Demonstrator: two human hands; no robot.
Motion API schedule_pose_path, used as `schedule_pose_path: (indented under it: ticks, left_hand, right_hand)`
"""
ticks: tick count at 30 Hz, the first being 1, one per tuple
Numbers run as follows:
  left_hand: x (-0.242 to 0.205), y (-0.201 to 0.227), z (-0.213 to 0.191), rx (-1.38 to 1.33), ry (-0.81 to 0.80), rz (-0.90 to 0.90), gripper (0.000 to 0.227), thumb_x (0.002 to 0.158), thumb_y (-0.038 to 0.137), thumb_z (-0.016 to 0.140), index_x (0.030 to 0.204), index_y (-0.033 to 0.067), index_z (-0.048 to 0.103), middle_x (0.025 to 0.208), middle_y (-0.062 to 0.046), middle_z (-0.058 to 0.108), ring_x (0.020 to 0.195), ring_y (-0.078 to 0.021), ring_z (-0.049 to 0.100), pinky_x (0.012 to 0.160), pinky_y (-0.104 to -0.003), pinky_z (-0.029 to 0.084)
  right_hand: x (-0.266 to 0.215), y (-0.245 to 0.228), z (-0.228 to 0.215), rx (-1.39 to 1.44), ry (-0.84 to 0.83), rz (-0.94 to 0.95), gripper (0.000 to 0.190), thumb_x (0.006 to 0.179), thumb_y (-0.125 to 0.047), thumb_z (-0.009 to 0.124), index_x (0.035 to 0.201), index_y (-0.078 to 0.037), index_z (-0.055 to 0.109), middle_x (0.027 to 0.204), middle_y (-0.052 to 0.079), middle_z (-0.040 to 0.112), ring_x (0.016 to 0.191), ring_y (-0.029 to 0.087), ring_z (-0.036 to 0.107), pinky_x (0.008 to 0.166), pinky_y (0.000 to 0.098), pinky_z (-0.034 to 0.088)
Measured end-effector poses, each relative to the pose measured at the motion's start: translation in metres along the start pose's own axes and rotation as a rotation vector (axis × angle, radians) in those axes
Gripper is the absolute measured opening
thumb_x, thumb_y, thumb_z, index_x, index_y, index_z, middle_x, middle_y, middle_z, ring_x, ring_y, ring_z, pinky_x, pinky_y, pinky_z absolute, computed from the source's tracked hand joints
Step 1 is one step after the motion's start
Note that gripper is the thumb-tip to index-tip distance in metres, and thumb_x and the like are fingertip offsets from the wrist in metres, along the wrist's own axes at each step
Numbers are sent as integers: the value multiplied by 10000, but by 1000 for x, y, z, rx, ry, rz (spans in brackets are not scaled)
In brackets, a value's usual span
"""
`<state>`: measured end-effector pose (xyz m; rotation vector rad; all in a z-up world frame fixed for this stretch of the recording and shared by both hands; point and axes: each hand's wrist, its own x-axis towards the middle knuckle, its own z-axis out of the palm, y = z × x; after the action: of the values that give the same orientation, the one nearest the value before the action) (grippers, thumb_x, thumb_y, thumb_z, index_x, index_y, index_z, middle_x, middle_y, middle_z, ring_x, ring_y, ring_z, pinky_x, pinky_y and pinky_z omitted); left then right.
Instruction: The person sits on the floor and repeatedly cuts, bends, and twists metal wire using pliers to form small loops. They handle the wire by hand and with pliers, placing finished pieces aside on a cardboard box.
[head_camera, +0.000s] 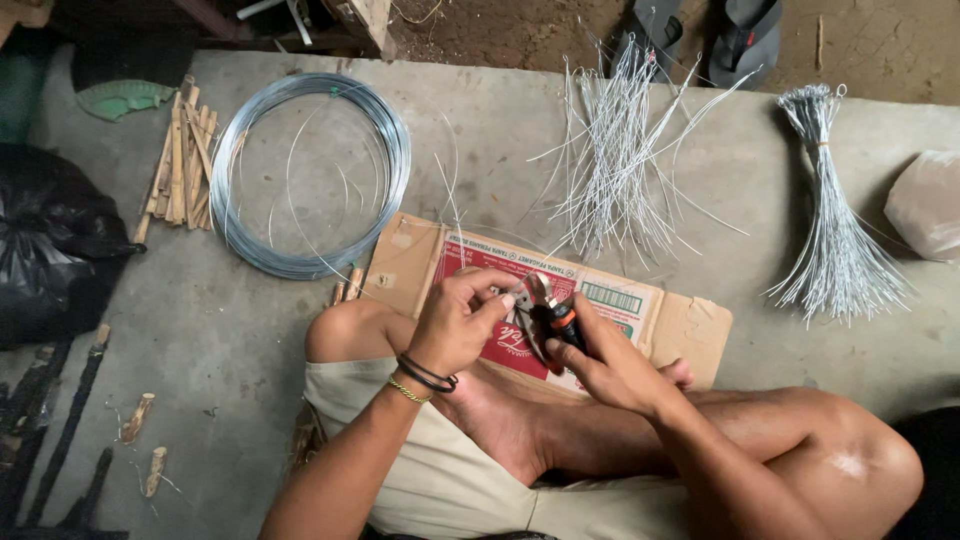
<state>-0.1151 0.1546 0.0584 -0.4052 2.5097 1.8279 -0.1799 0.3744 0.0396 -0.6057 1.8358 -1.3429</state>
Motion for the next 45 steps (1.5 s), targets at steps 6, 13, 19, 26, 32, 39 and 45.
schedule_pose_path:
  ticks: [6,13,19,26,32,39,45]
  left_hand:
    - [-1,5,6,79,35,72,193,888,69,720,1077,67,761,784,-32,614,667,-93,579,585,-258,480]
    - [-1,14,6,177,30,159,191,871,61,705,1056,75,752,800,-56,644,660,-149,634,608,-296,507]
    - [-1,17,6,247,27,163,193,856,59,695,1034,81,767,735,-79,624,647,-183,622,603,-330,491]
    - [-1,15,8,239,19,157,200,857,66,695,1046,81,760,745,-75,625,635,-181,622,594,-327,495]
    - [-1,15,7,193,26,137,196,859,60,716,1051,74,754,766,-68,623,631,-168,615,595,-315,496]
    - [-3,19,2,219,-1,142,175,859,59,719,1029,71,756,776,-64,616,644,-161,624,602,-313,499]
    - [-2,13,-1,275,-5,106,159,852,68,720,1005,79,759,765,-78,609,646,-187,629,605,-338,495]
  right_hand:
    - [-1,-5,-4,-79,18,-90,254,938,-153,627,1060,-37,438,816,126,628,741,245,558,703,392,496]
    - [-2,-2,-5,-251,94,-163,302,913,-147,650,1037,-25,403,865,239,652,788,439,593,703,488,471]
    - [-4,-13,-4,-331,128,-88,325,895,-162,680,1046,-23,428,816,274,686,818,504,655,684,528,492]
    - [-6,-23,-3,-342,190,-135,358,867,-185,725,1061,-16,476,812,260,708,817,485,685,684,511,521]
    - [1,-10,-6,-186,95,-86,413,844,-191,794,1143,-44,551,823,129,658,753,280,614,686,405,509]
    - [11,12,8,43,7,-144,327,803,-86,820,994,-57,556,842,10,562,788,133,516,712,331,470]
    - [23,29,27,178,35,-19,284,790,-28,697,1031,-85,558,819,1,600,705,123,559,646,328,502]
